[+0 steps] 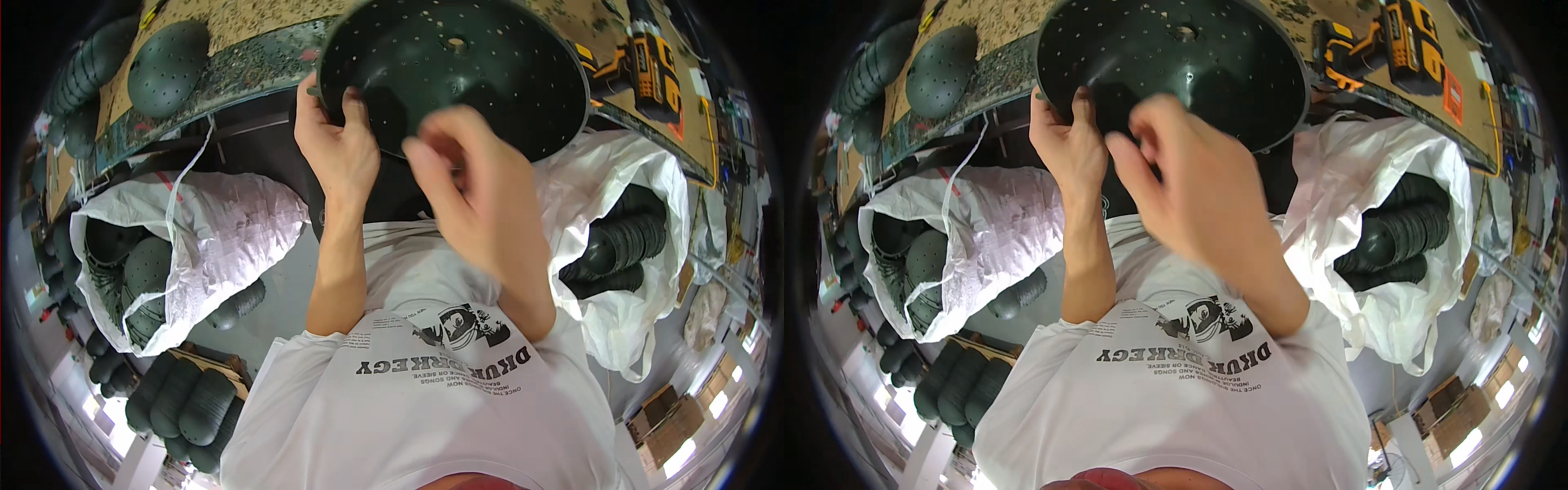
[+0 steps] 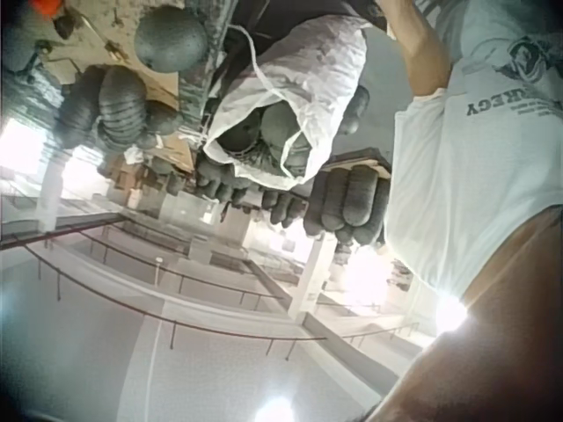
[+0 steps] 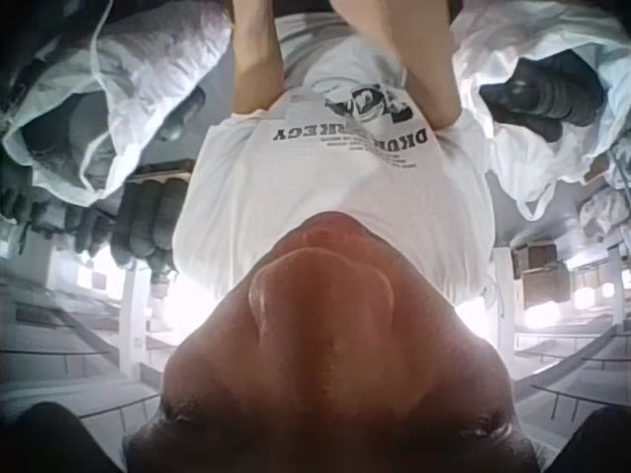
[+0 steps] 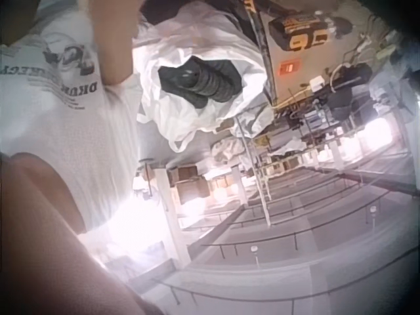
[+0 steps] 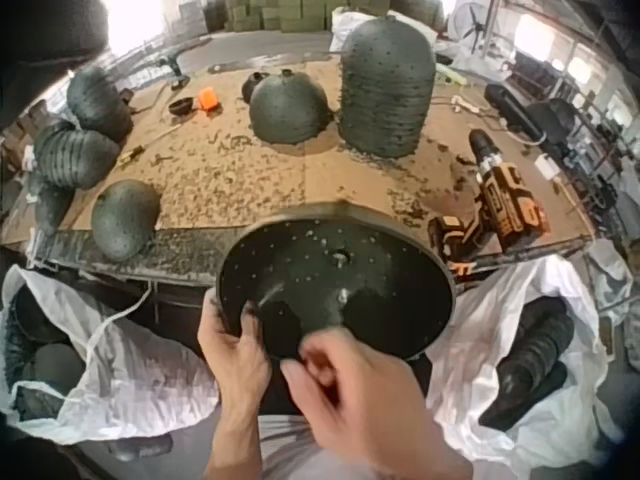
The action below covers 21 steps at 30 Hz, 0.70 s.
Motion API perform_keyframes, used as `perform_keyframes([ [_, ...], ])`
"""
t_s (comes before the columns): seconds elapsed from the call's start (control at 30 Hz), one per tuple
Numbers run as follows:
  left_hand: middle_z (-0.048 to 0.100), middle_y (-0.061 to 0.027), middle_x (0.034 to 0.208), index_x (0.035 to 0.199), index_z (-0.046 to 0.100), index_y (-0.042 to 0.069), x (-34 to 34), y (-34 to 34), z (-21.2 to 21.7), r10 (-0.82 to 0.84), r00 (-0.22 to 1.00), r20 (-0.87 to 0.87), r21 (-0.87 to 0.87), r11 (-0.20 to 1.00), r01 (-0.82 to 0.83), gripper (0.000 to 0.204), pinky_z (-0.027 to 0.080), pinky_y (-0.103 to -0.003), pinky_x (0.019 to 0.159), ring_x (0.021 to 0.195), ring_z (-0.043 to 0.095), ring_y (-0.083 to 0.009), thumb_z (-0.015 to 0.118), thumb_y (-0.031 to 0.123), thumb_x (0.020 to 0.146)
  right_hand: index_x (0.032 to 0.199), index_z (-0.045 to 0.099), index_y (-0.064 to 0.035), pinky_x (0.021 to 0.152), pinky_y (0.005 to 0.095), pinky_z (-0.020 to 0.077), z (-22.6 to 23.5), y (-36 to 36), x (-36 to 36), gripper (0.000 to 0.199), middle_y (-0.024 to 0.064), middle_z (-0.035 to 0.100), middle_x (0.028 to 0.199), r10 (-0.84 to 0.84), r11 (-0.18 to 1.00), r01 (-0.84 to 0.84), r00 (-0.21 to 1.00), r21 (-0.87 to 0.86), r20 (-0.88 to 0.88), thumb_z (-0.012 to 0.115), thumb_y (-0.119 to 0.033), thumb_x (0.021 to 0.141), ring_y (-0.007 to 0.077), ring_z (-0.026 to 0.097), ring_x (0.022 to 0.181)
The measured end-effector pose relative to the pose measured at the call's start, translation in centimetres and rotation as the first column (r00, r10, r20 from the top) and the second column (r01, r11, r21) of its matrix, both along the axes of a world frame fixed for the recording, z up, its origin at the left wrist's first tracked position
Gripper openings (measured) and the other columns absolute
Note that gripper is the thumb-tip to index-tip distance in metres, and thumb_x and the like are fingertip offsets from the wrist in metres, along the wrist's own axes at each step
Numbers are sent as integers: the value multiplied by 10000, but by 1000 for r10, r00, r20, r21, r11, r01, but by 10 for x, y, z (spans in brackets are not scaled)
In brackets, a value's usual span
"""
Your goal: Drilling holes into green plastic semi-spherical components using a handheld power drill.
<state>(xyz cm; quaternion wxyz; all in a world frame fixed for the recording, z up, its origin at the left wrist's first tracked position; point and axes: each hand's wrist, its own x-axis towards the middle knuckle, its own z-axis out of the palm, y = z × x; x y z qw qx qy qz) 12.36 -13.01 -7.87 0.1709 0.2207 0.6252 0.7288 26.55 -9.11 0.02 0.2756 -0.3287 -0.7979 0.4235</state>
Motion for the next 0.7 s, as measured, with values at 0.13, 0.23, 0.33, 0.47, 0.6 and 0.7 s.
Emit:
perform_keyframes([
  [0.13, 665, -67, 1004, 1161, 568, -29, 18, -5, -1, -24, 978, -206, -18, 1000, 21, 212, 490, -234, 817, 898, 615, -106, 540, -44, 952, 957, 551, 16, 634, 450, 555, -28, 31, -38, 309, 208, 693, 820, 100, 955, -162, 964, 247, 246, 541, -292, 977, 377, 691, 763],
  [0.23, 697, -104, 990, 1174, 568, -36, 28, -7, 5, -15, 946, -323, -72, 997, -9, 203, 506, -252, 830, 908, 649, -119, 550, -2, 974, 947, 549, 47, 638, 455, 562, -23, 38, -40, 330, 245, 684, 787, 151, 932, -252, 924, 261, 352, 516, -280, 979, 378, 698, 743],
  [0.33, 704, -125, 988, 1178, 568, -30, 31, -7, 11, -12, 913, -409, -83, 996, -24, 212, 516, -256, 807, 888, 666, -128, 558, -6, 968, 942, 558, 62, 637, 455, 562, -15, 40, -41, 284, 233, 677, 730, 165, 896, -316, 889, 312, 427, 549, -222, 939, 379, 700, 713],
  [0.47, 708, -145, 986, 1185, 568, -22, 27, -10, 6, -19, 862, -507, -104, 994, -39, 236, 522, -262, 791, 885, 680, -141, 575, -22, 949, 896, 595, 56, 642, 459, 562, -13, 42, -44, 236, 228, 673, 702, 205, 870, -392, 839, 299, 503, 573, -178, 889, 371, 704, 702],
  [0.6, 708, -148, 1003, 1187, 576, -18, 29, -11, 10, -12, 884, -468, -141, 988, -61, 264, 527, -277, 810, 906, 692, -165, 586, -43, 925, 782, 664, -2, 654, 485, 556, -14, 41, -56, 228, 220, 674, 703, 135, 934, -261, 889, 243, 438, 613, -221, 823, 378, 691, 685],
  [0.7, 705, -145, 1018, 1193, 580, -19, 26, -12, 6, 3, 880, -475, -123, 990, -70, 272, 528, -284, 825, 928, 690, -167, 585, -45, 922, 725, 687, -31, 659, 495, 551, -24, 46, -61, 257, 201, 673, 690, 103, 973, -161, 944, 168, 313, 630, -275, 780, 386, 676, 663],
])
